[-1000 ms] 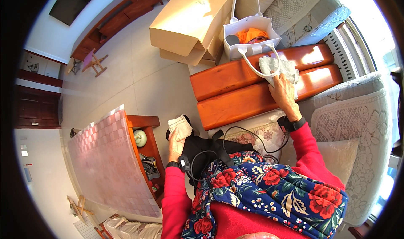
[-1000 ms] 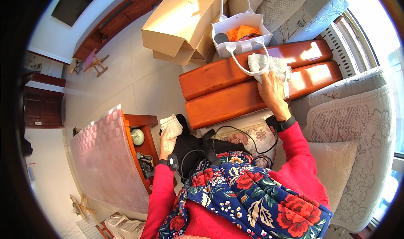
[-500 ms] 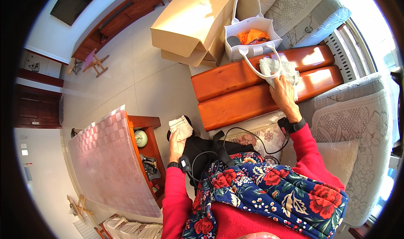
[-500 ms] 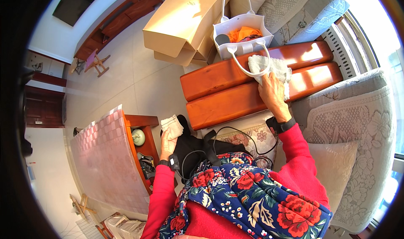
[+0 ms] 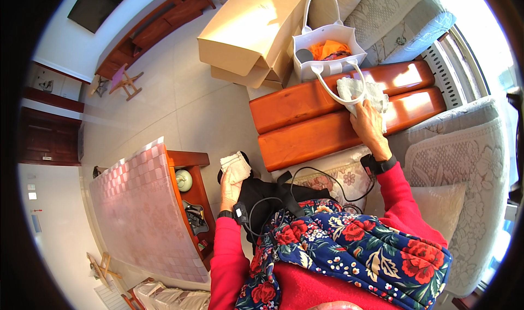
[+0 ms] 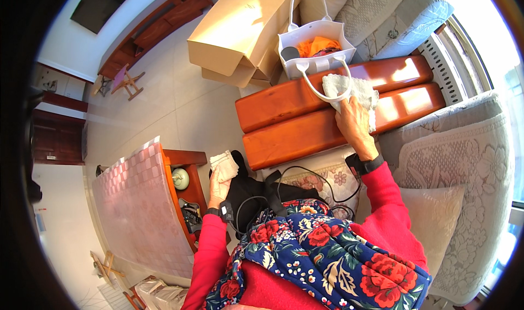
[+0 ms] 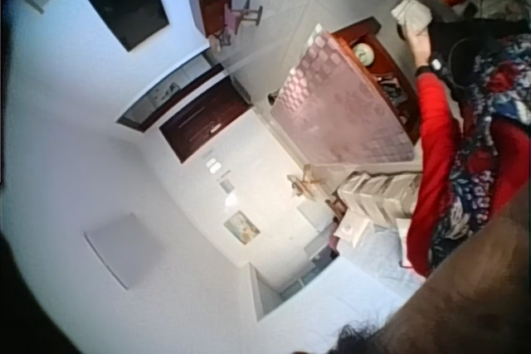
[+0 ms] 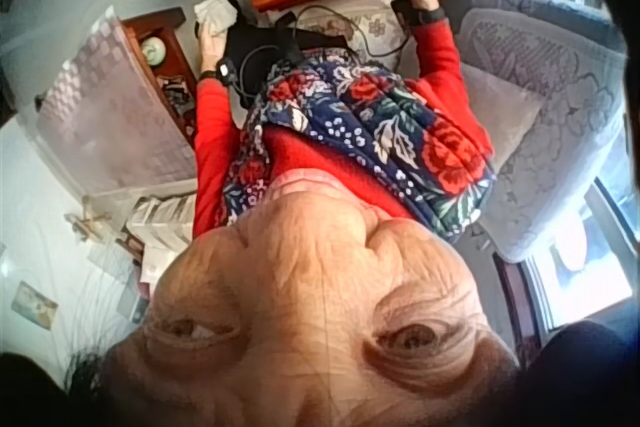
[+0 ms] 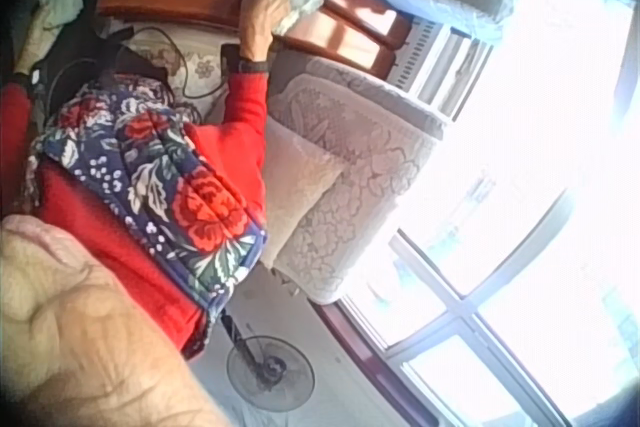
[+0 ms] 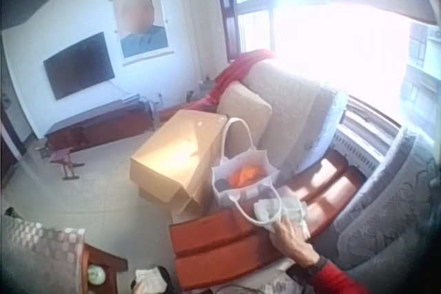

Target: The person wipes a wooden surface with a white cloth, repeatedly folding and refolding the cloth while cleaning. The person also adjusts the head-mounted camera strap multiple times during the task.

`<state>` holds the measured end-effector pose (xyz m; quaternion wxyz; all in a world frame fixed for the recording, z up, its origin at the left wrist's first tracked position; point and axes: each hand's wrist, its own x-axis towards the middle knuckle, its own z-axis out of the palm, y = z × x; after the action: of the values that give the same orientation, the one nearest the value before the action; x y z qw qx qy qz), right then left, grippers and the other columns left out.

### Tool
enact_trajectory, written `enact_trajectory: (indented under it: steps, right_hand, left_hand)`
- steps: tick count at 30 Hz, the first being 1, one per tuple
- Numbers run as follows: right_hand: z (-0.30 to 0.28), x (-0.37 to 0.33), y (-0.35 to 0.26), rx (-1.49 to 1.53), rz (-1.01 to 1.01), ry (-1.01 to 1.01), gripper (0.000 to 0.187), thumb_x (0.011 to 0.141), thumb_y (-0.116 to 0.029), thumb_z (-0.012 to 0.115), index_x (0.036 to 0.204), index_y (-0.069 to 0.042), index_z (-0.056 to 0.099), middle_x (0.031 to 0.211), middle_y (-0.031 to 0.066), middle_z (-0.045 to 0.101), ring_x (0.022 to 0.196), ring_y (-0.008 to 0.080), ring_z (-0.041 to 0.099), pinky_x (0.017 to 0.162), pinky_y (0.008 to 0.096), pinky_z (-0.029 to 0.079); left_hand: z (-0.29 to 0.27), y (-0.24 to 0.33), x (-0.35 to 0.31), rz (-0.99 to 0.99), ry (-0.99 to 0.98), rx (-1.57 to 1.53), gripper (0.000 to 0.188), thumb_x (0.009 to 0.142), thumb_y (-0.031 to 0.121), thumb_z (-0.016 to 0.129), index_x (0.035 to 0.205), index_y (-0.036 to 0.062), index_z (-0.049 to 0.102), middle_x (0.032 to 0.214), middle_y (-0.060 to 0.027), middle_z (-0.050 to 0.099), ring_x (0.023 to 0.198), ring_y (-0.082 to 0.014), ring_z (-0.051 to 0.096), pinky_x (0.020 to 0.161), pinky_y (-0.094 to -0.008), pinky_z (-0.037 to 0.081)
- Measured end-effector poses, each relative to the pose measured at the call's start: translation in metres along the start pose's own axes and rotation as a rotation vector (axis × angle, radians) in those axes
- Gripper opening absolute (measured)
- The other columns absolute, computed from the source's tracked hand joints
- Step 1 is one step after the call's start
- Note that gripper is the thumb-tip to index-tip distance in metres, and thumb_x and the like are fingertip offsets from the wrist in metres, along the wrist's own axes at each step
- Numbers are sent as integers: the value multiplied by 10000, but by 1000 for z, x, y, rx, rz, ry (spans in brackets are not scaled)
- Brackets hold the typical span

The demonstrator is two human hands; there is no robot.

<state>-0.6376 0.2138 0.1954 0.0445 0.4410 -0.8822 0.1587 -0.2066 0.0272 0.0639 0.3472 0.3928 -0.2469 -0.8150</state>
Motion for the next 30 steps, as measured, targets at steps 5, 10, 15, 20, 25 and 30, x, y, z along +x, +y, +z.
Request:
enact_trajectory:
  steps: [5,10,15,20,25,30]
  right_hand:
    - [0,-1,-5,41,-31,6,444,751,-71,654,1180,-59,540,903,200,577,795,386,615,677,487,507]
    - [7,-11,-34,113,-102,-18,400,729,-71,662,1122,-71,591,906,204,576,800,397,612,708,494,499]
    - [9,-23,-71,219,-310,-85,442,719,-54,652,1153,-107,585,884,167,573,808,363,608,715,471,470]
    - [0,-27,-84,296,-407,-209,462,730,-85,655,1183,-160,606,872,146,568,797,353,610,698,461,481]
    - [-6,-32,-55,309,-367,-294,502,741,-125,663,1235,-204,618,916,118,589,844,332,620,717,443,499]
    - [-17,-20,33,186,-64,-147,487,742,-143,654,1227,-172,623,1018,150,633,942,354,633,809,454,520]
  left_hand:
    - [-3,-2,1,20,40,-8,460,949,271,585,1330,33,485,1303,-111,574,1199,-256,557,1014,-430,455]
    - [0,8,1,28,-6,-20,456,964,281,563,1334,31,470,1294,-119,577,1170,-253,577,975,-421,489]
    - [24,35,7,125,-52,6,530,960,286,575,1389,31,398,1328,-90,529,1190,-213,549,1012,-393,456]
    - [82,69,20,241,-149,76,430,989,255,540,1349,44,436,1097,-6,564,838,-76,518,946,-321,439]
    - [134,85,32,253,-248,141,362,1008,214,511,1322,40,458,1049,26,546,718,-51,410,714,-217,408]
    - [169,76,39,238,-208,301,349,1003,239,528,1312,77,509,1105,35,566,817,-32,444,727,-206,391]
